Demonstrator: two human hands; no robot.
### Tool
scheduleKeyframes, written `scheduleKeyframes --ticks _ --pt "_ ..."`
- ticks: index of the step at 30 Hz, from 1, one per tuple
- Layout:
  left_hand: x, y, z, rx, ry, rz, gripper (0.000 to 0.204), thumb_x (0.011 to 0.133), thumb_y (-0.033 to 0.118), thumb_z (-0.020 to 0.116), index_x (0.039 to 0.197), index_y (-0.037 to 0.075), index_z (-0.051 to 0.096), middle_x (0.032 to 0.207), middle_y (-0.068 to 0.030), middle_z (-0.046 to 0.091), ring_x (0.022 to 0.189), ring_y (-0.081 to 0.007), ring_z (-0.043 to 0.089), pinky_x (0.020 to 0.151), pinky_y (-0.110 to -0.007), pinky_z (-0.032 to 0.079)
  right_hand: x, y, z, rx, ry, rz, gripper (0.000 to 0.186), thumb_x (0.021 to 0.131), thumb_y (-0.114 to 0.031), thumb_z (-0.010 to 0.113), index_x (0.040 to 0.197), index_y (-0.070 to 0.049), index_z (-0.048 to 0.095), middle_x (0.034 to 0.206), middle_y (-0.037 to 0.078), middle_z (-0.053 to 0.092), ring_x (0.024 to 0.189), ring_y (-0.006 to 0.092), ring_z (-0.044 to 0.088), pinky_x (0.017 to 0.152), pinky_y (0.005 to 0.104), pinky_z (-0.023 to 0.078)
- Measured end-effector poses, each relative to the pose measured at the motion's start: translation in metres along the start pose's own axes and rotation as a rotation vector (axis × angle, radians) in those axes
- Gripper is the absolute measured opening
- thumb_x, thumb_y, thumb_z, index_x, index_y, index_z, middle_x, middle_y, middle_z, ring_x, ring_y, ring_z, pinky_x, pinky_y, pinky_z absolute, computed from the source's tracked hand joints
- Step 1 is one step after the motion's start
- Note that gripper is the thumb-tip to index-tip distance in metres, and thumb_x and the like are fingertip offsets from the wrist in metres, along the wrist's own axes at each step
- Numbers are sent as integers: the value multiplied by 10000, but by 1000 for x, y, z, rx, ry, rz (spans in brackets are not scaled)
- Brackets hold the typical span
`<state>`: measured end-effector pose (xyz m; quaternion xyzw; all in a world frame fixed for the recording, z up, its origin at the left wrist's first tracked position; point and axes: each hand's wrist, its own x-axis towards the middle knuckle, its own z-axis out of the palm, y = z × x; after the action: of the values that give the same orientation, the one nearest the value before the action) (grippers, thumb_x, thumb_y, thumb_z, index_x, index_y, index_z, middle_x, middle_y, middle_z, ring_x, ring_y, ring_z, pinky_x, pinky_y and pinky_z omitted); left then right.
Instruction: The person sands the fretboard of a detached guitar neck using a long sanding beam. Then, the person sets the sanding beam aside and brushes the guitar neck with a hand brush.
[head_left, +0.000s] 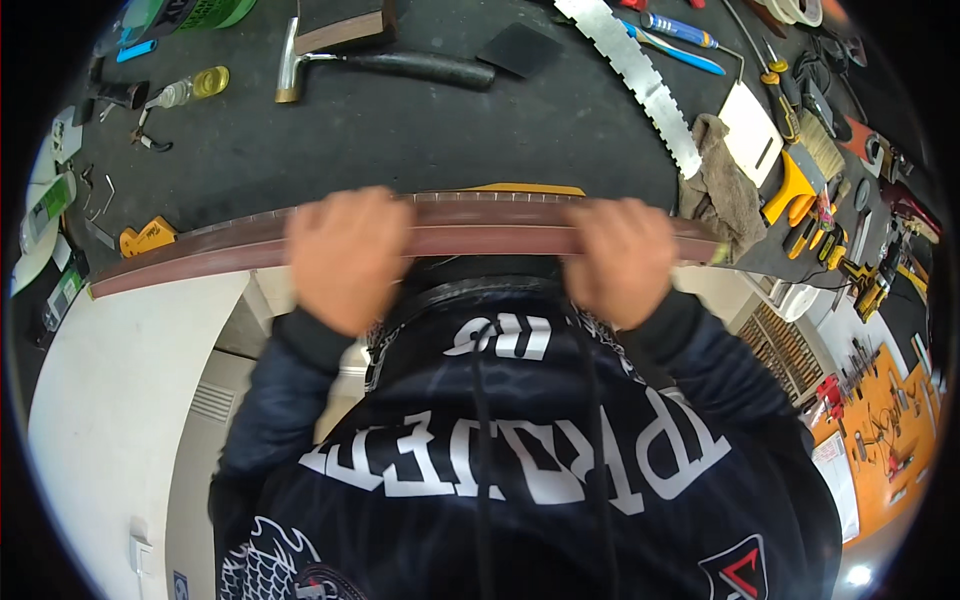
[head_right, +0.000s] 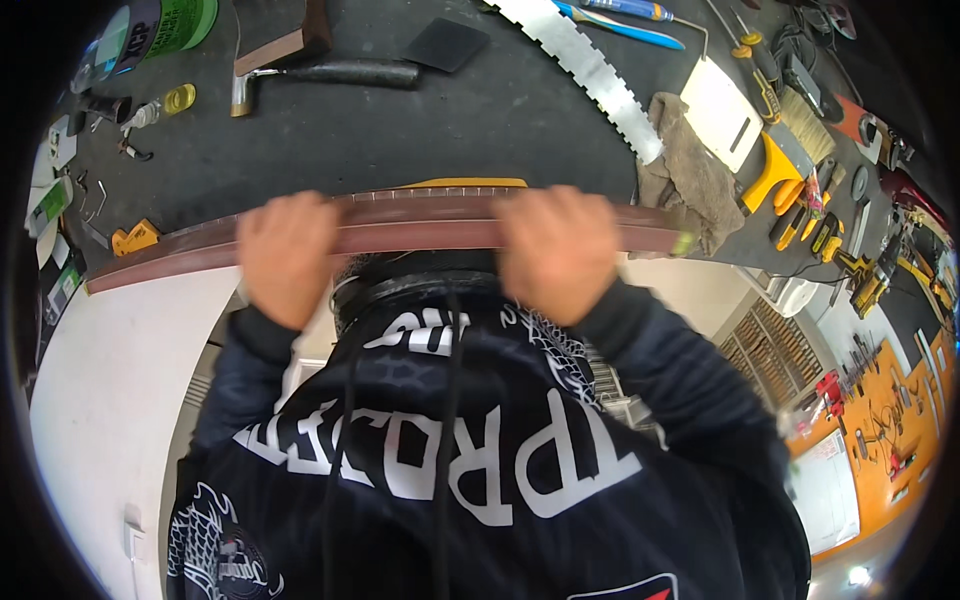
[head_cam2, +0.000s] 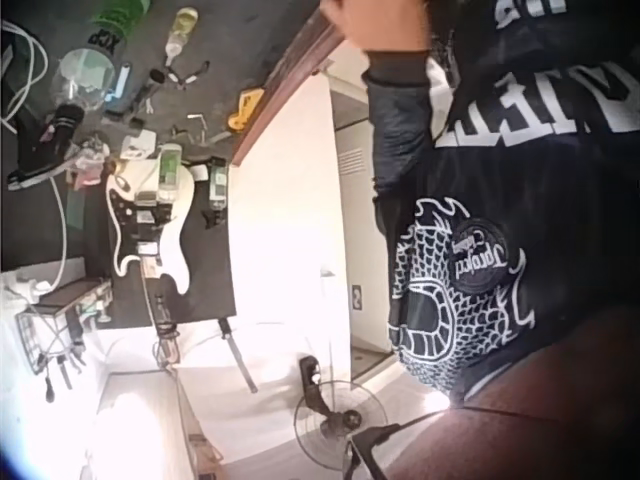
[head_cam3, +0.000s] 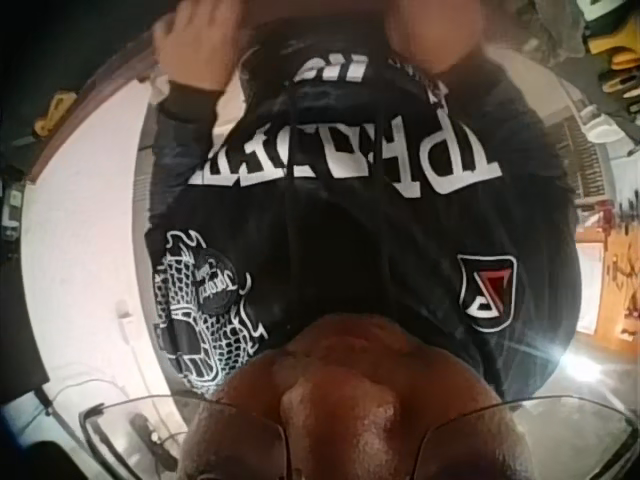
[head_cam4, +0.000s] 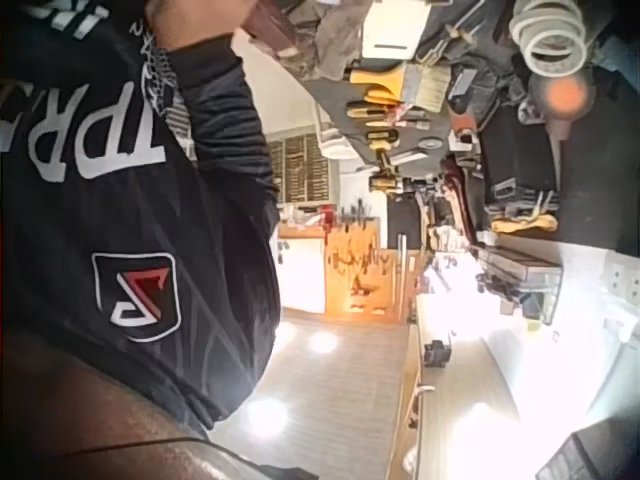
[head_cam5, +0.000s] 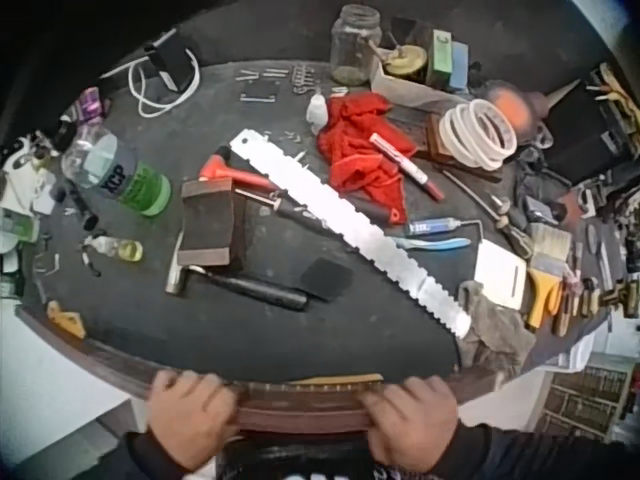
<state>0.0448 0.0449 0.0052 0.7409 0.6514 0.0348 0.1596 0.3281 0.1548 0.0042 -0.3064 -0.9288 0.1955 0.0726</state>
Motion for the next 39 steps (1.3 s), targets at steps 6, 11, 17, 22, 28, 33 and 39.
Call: scheduleKeyframes --ticks 6,11,17,22,28,33,39 --pt "-10 -23 -5 72 29 15 300 720 213 746 999 143 661 942 0 593 897 -210 599 811 -405 416 13 -17 6 -21 -81 13 446 656 -136 737 1100 -95 731 894 45 666 779 258 616 684 395 453" --pt "25 32 6 -11 64 24 173 790 230 672 943 164 626 936 11 585 900 -181 599 785 -400 423 -13 34 -21 -17 -55 26 383 655 -141 722 1034 -85 722 897 48 650 793 256 616 674 390 439" --pt "-17 -53 -8 7 6 3 471 656 145 801 1114 120 693 962 -38 602 913 -269 602 827 -416 415 34 -41 20 -6 12 0 267 762 -173 678 1014 -100 725 848 16 618 767 203 603 653 389 436" --pt "41 42 13 -55 135 87 118 807 194 646 906 156 593 910 2 573 877 -192 599 768 -388 438 -15 47 -23 -3 -20 -6 420 624 -125 737 1040 -70 719 906 46 675 756 258 615 637 404 424" --pt "-30 -71 -8 31 42 4 357 701 120 750 1055 134 711 906 -9 587 888 -235 611 817 -405 416 39 -57 41 -14 111 -22 238 747 -200 666 967 -118 704 840 12 602 761 214 594 634 388 428" --pt "18 45 10 14 67 87 135 828 240 639 939 163 628 934 9 611 898 -184 611 763 -400 446 -37 32 -15 -48 18 8 391 654 -111 696 1044 -92 719 920 46 669 780 245 613 673 400 439" --pt "-44 -52 3 43 77 13 417 698 159 775 1109 131 718 937 -49 610 898 -265 599 828 -424 403 12 -51 29 13 27 -21 385 657 -116 683 1039 -90 717 856 40 637 747 236 602 686 396 455"
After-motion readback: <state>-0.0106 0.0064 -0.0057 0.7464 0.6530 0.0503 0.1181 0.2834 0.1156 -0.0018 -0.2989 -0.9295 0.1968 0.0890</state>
